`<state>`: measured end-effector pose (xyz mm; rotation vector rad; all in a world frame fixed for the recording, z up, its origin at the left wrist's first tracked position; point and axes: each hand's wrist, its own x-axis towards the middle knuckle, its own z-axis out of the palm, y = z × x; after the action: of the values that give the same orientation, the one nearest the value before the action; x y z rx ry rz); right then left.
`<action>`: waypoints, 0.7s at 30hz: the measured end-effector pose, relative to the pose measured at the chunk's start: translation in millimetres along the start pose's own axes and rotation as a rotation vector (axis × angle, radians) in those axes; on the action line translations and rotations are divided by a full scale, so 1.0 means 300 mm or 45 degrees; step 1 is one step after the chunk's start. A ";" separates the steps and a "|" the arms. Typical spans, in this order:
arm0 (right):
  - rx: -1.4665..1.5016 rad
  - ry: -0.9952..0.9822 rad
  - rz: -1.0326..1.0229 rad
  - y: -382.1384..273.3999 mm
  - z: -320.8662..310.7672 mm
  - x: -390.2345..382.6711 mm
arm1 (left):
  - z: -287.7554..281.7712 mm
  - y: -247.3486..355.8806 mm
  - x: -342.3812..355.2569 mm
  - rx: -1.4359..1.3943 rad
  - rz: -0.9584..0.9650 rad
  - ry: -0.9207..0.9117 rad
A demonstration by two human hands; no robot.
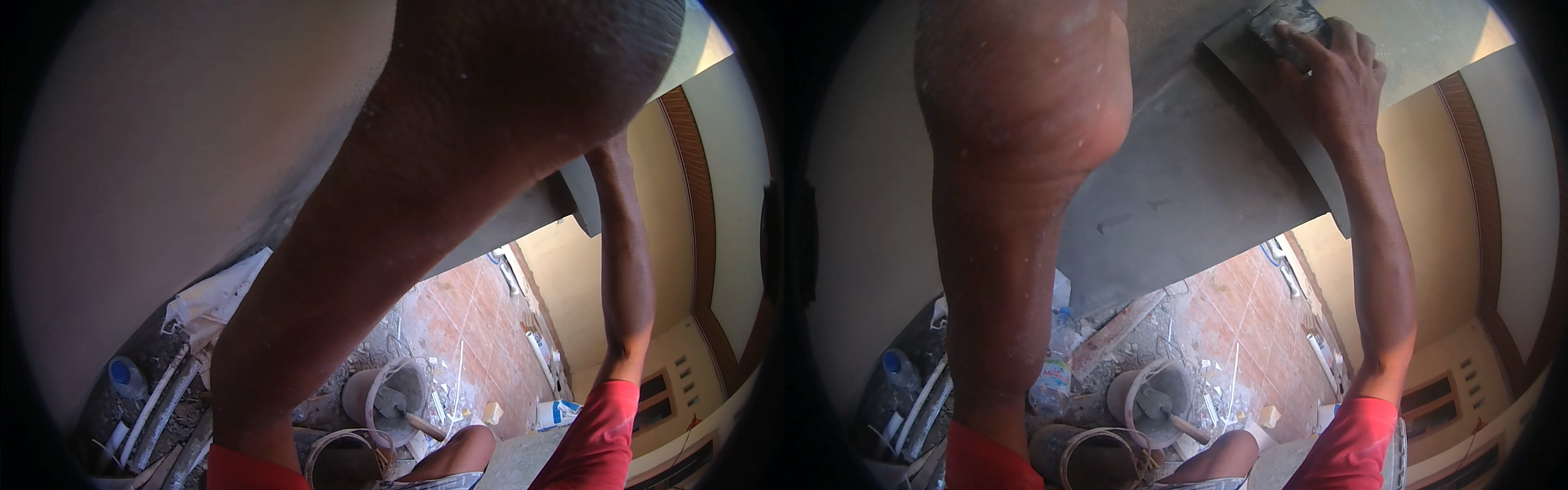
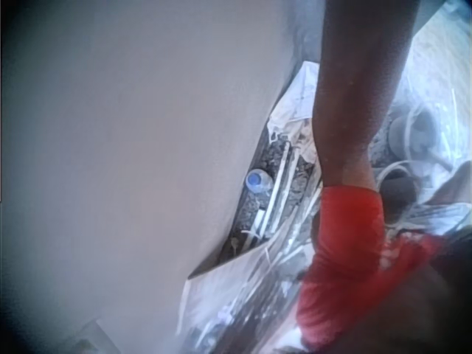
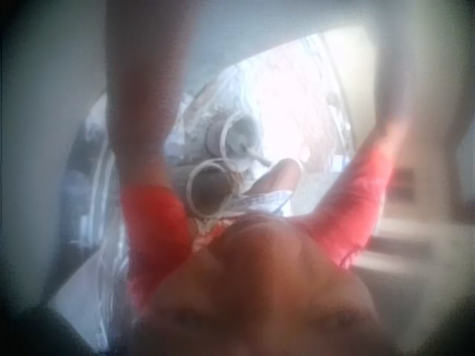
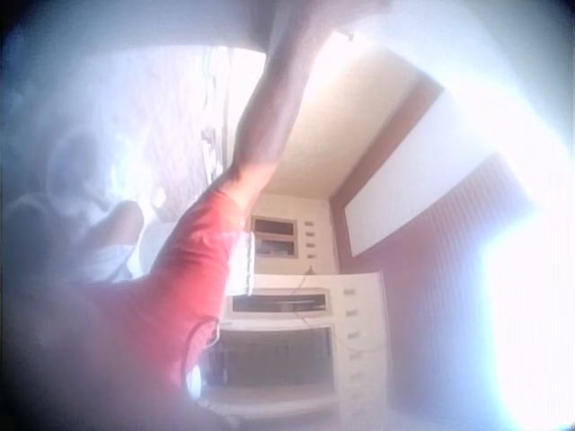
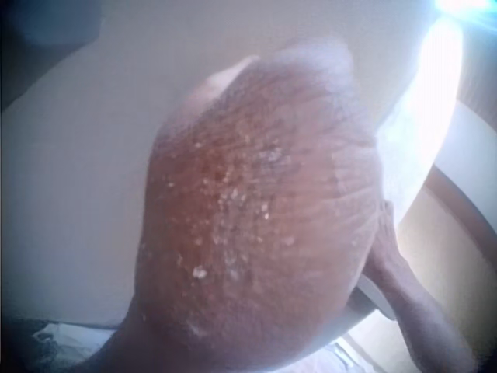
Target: The person smooths a freshly plastered wall section using a rectangular sanding block. They repeatedly rub the block along the vertical and horizontal edges of the wall, occasionally pausing to wipe the surface with their hand.
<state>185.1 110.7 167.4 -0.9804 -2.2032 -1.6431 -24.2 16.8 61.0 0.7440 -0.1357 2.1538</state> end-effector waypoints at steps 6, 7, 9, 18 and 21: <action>-0.202 0.082 -0.014 0.081 -0.071 -0.021 | 0.005 0.008 0.010 -0.025 0.028 -0.008; -0.218 0.097 -0.039 0.072 -0.062 -0.042 | 0.004 0.009 0.008 -0.031 0.033 -0.010; -0.200 0.062 -0.037 0.039 -0.035 -0.076 | 0.006 0.012 0.008 -0.035 0.042 -0.015; -0.131 0.038 -0.027 -0.166 0.070 -0.019 | 0.019 0.030 0.000 -0.051 0.111 -0.035; -0.047 -0.144 0.079 -0.172 0.098 -0.010 | 0.027 0.027 0.000 -0.084 0.164 -0.043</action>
<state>161.2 128.7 116.1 -1.1668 -2.1959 -1.6446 -26.7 8.9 68.8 0.7519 -0.2778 2.2479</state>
